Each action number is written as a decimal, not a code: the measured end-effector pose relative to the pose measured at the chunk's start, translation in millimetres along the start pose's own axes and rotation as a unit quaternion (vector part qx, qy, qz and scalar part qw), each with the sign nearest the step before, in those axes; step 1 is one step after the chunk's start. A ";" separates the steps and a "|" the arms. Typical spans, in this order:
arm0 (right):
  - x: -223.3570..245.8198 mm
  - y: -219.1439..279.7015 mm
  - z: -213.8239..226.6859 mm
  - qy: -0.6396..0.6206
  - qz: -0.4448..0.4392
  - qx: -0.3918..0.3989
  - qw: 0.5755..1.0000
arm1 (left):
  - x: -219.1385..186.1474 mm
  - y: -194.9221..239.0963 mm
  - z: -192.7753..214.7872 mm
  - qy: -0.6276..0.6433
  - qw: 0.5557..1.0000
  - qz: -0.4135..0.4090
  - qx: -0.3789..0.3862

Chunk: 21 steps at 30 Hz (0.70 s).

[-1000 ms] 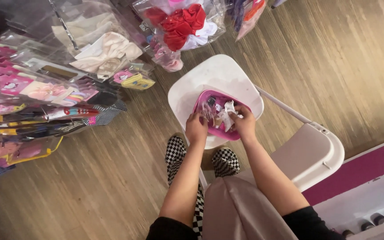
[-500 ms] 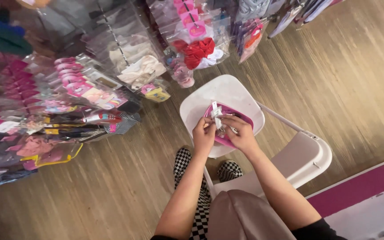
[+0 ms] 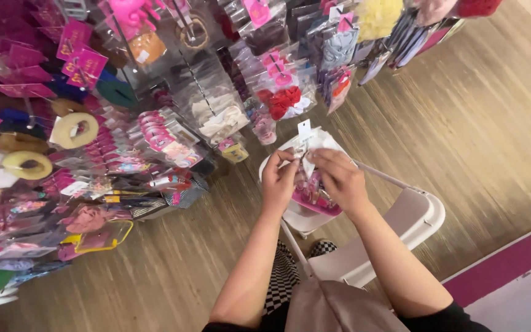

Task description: Organizing hair accessories by picking them from a display rack and placing them into a basket.

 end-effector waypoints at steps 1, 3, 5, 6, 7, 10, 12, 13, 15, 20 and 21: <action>8.3 -8.1 3.9 0.004 0.001 -0.003 1.000 | -3.2 -0.7 -1.0 0.001 1.000 -0.001 0.005; 21.8 -28.7 12.3 0.030 -0.007 -0.049 0.998 | -12.8 -7.5 -1.9 0.013 1.000 -0.019 0.006; 36.5 -32.2 4.4 0.023 0.023 -0.049 0.998 | 1.2 -26.7 12.4 0.006 0.999 -0.045 0.024; 43.5 -34.3 0.1 0.015 0.053 -0.046 0.997 | 7.9 -37.9 18.3 -0.001 0.997 -0.070 0.039; 41.8 -39.0 1.1 0.018 0.056 -0.049 0.997 | -8.0 -31.8 10.4 0.001 0.996 -0.073 0.044; 42.8 -54.2 11.5 0.050 0.027 -0.083 0.995 | -42.3 -17.6 -5.4 0.044 0.997 -0.049 0.039; 54.7 -67.8 22.8 0.073 0.013 -0.102 0.992 | -54.4 -17.8 -10.6 0.028 0.995 -0.071 0.062; 61.1 -66.4 17.9 0.076 0.014 -0.105 0.991 | -51.9 -24.3 -5.4 0.029 0.995 -0.071 0.066; 78.9 -62.3 6.4 0.055 0.095 -0.075 0.991 | -47.8 -35.6 3.2 -0.027 0.990 -0.113 0.074; 75.4 -76.1 19.3 0.082 0.069 -0.075 0.991 | -93.9 -8.7 -14.6 0.061 0.994 -0.064 0.068; 79.4 -78.0 19.2 0.084 0.089 -0.065 0.990 | -97.0 -8.5 -12.2 0.036 0.995 -0.072 0.067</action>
Point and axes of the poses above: each hand's wrist, its own y-axis away from the middle knuckle, its own z-axis out of the back of the hand, x = y × z, the point moved 4 cm from there along -y, towards the middle knuckle, and after that the axes turned 12 degrees about y, right-handed, at the moved point
